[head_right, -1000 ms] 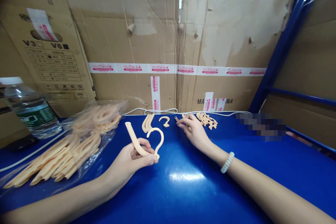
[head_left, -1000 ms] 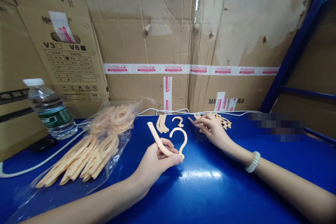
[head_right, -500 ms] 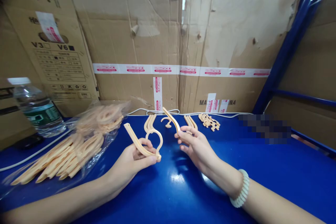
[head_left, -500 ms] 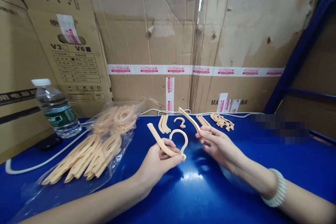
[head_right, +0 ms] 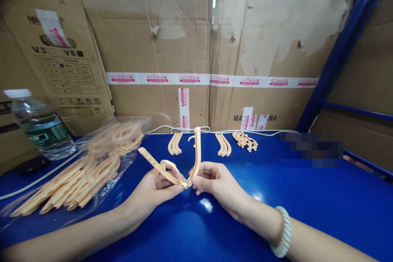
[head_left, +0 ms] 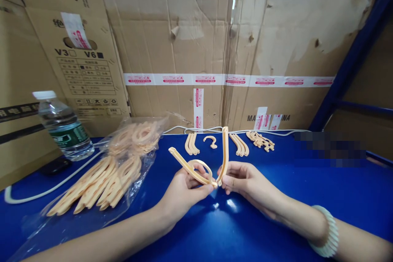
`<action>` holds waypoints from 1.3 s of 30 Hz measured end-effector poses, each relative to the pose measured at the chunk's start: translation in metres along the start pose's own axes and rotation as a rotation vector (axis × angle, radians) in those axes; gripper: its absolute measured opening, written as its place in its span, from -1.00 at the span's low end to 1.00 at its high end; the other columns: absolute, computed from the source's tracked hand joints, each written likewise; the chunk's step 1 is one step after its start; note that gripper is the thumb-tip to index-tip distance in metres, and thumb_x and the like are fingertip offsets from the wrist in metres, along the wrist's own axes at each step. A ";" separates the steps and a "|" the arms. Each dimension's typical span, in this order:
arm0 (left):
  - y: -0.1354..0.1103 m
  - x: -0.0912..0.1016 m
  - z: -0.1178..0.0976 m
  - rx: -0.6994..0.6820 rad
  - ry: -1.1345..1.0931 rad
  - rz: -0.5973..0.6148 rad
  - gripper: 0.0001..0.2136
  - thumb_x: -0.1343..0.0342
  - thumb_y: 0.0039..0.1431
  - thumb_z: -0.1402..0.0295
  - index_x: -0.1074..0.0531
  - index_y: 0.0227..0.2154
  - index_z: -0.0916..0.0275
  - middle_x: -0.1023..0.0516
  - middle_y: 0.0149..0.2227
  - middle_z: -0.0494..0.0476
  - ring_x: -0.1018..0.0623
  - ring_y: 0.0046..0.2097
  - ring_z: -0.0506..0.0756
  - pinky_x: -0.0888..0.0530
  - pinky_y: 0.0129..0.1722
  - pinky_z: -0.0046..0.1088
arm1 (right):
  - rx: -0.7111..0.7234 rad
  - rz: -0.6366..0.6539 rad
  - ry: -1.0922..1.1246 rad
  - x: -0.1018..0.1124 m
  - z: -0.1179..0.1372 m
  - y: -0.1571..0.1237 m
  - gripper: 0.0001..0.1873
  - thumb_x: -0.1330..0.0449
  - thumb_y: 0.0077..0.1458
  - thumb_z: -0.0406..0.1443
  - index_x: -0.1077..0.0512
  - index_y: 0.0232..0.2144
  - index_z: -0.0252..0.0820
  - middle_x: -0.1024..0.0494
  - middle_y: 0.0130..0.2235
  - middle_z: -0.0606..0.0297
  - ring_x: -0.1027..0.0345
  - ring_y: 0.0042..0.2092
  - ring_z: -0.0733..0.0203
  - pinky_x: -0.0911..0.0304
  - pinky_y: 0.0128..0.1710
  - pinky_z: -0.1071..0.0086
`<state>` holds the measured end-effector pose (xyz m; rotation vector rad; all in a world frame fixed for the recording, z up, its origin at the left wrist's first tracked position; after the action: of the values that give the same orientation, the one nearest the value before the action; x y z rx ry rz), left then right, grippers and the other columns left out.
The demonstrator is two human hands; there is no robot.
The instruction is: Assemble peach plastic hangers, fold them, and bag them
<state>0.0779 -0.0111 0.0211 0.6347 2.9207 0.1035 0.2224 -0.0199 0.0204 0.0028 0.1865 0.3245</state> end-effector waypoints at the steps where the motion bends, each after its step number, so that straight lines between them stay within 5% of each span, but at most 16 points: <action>1: 0.000 0.000 0.000 -0.006 0.012 -0.004 -0.70 -0.34 -0.11 0.46 -0.28 -0.43 0.21 -0.61 -0.41 -0.01 -0.61 -0.30 0.02 -0.48 -0.18 -0.49 | 0.008 0.011 -0.025 -0.001 0.000 0.000 -0.71 -0.45 -0.16 -0.21 -0.51 -0.44 -0.28 -0.52 -0.43 0.31 -0.32 -0.41 0.37 -0.26 -0.40 0.51; 9: 0.000 -0.001 0.003 -0.064 0.085 0.005 -0.76 -0.33 -0.15 0.48 -0.33 -0.49 0.24 -0.61 -0.42 0.02 -0.62 -0.35 0.06 -0.52 -0.26 -0.46 | 0.056 0.022 -0.156 -0.004 0.002 -0.002 -0.71 -0.45 -0.20 -0.20 -0.48 -0.50 -0.27 -0.52 -0.49 0.33 -0.36 -0.46 0.33 -0.31 -0.38 0.44; 23: -0.001 0.008 0.005 0.066 -0.008 -0.134 -0.71 -0.41 -0.24 0.43 -0.39 -0.48 0.26 -0.64 -0.46 0.04 -0.61 -0.36 0.06 -0.50 -0.28 -0.48 | 0.125 -0.090 -0.239 -0.007 0.001 -0.002 -0.62 -0.47 -0.24 -0.23 -0.33 -0.51 -0.22 -0.47 -0.51 0.38 -0.37 -0.49 0.32 -0.39 -0.52 0.46; 28: 0.004 0.021 0.002 0.073 -0.009 -0.183 -0.71 -0.40 -0.19 0.40 -0.40 -0.43 0.28 -0.63 -0.48 0.04 -0.60 -0.36 0.03 -0.47 -0.32 -0.53 | 0.172 -0.037 -0.175 0.017 0.022 0.004 -0.63 -0.45 -0.18 -0.22 -0.31 -0.47 -0.20 -0.43 -0.45 0.45 -0.28 -0.57 0.43 -0.27 -0.62 0.53; 34: 0.007 0.033 -0.003 0.111 -0.068 -0.246 -0.70 -0.40 -0.14 0.38 -0.40 -0.38 0.29 -0.62 -0.43 0.12 -0.63 -0.29 0.10 -0.54 -0.19 -0.40 | 0.300 0.073 -0.745 0.056 0.058 0.006 -0.77 -0.38 -0.07 -0.17 -0.52 -0.41 -0.19 -0.56 -0.40 0.27 -0.42 -0.38 0.23 -0.32 -0.37 0.37; 39: 0.014 0.063 -0.004 0.003 0.025 -0.449 -0.75 -0.28 0.00 0.42 -0.33 -0.28 0.25 -0.60 -0.33 0.15 -0.63 -0.19 0.12 -0.52 -0.07 -0.27 | 0.289 0.167 -1.222 0.065 0.055 0.008 -0.89 -0.29 0.02 -0.24 -0.55 -0.44 -0.17 -0.57 -0.41 0.28 -0.42 -0.36 0.19 -0.26 -0.34 0.35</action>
<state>0.0266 0.0277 0.0183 -0.0330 3.0032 0.0538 0.2904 0.0093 0.0631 0.4944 -0.9853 0.4100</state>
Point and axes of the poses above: each hand's wrist, its own y-axis towards the middle knuckle, its own x-axis out of the back of the hand, z = x × y, the point moved 6 cm from there along y, towards the middle knuckle
